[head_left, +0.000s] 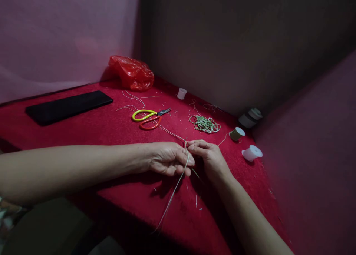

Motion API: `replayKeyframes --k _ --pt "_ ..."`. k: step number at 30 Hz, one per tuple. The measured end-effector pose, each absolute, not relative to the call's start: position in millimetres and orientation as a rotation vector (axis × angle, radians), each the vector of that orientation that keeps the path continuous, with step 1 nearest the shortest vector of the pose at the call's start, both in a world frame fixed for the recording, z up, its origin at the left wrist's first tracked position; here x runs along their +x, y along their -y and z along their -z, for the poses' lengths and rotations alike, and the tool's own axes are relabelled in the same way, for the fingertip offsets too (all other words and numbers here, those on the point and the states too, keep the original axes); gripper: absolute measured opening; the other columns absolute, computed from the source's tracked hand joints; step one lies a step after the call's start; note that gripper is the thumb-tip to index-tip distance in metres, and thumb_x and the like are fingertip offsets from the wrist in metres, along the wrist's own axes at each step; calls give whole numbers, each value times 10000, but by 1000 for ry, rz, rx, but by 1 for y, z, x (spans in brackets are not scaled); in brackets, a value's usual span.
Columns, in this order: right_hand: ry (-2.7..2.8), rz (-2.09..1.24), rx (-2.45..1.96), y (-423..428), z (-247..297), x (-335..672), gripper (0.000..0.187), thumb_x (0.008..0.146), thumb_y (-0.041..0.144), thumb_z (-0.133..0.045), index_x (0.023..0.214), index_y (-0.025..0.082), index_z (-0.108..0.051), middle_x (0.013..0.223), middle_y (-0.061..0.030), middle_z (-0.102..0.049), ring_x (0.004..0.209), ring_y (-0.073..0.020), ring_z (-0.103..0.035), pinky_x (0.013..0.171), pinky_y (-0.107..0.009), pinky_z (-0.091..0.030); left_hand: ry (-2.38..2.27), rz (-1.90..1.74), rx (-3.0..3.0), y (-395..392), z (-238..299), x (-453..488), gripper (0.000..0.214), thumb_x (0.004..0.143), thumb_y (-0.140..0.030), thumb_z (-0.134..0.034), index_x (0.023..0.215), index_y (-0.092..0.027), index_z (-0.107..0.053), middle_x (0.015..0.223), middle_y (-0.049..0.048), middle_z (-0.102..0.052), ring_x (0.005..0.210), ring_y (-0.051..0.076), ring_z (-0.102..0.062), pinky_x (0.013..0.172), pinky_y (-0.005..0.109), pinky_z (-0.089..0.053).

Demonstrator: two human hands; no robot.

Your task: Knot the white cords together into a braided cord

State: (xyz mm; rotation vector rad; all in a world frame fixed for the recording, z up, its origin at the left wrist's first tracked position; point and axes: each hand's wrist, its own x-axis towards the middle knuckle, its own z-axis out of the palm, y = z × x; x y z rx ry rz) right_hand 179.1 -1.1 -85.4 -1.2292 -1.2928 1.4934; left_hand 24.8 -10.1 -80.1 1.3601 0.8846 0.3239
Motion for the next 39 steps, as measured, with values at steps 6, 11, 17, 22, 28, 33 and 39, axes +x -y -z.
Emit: replayKeyframes --k 6,11,17,22,28,33,39 --pt "1323 -1510 -1335 0 84 185 175 580 272 -684 666 135 -618 518 33 -523 443 -72 -402 447 -215 -267 -1004 -172 1477 -13 55 -22 64 670 -243 -545 670 -179 -547 430 -42 -429 338 55 -326 333 173 -203" --pt "1354 -1528 -1341 0 85 188 164 609 286 -667 637 150 -579 488 46 -494 409 -67 -379 417 -214 -242 -1328 -217 1787 -36 30 -63 119 678 -279 -527 636 -174 -564 488 -6 -513 398 85 -417 400 209 -288" --pt "1395 -1502 -1329 -2 84 191 151 665 259 -636 609 150 -548 469 49 -477 399 -61 -377 397 -198 -249 -1554 -332 2148 -39 32 -58 204 740 -280 -500 657 -147 -631 494 -4 -531 444 79 -420 470 215 -293" --pt "1350 -1584 -1147 -5 89 190 118 674 211 -642 638 136 -558 480 35 -508 388 -37 -347 384 -172 -224 -1389 -413 2476 -25 55 -23 187 785 -245 -507 831 -162 -669 673 15 -640 580 87 -509 578 199 -329" --pt "1151 -1831 -1041 -6 89 187 126 651 213 -666 709 116 -609 632 -23 -605 428 -41 -439 345 -135 -244 -1422 -584 2587 -17 67 -9 176 820 -253 -485 788 -161 -631 613 9 -601 539 91 -482 548 196 -314" --pt "1097 -1843 -978 -7 89 187 177 621 158 -602 778 90 -646 606 -41 -612 416 -74 -476 316 -157 -301 -1206 -804 2577 -20 75 -8 154 825 -202 -472 763 -142 -600 685 21 -614 618 95 -522 601 197 -364" --pt "1127 -1813 -1065 -7 92 185 262 653 137 -599 910 105 -640 578 -24 -613 404 -64 -477 308 -135 -313 -1093 -893 2594 -20 81 -1 161 829 -210 -473 746 -139 -592 704 16 -557 626 92 -496 600 200 -379"
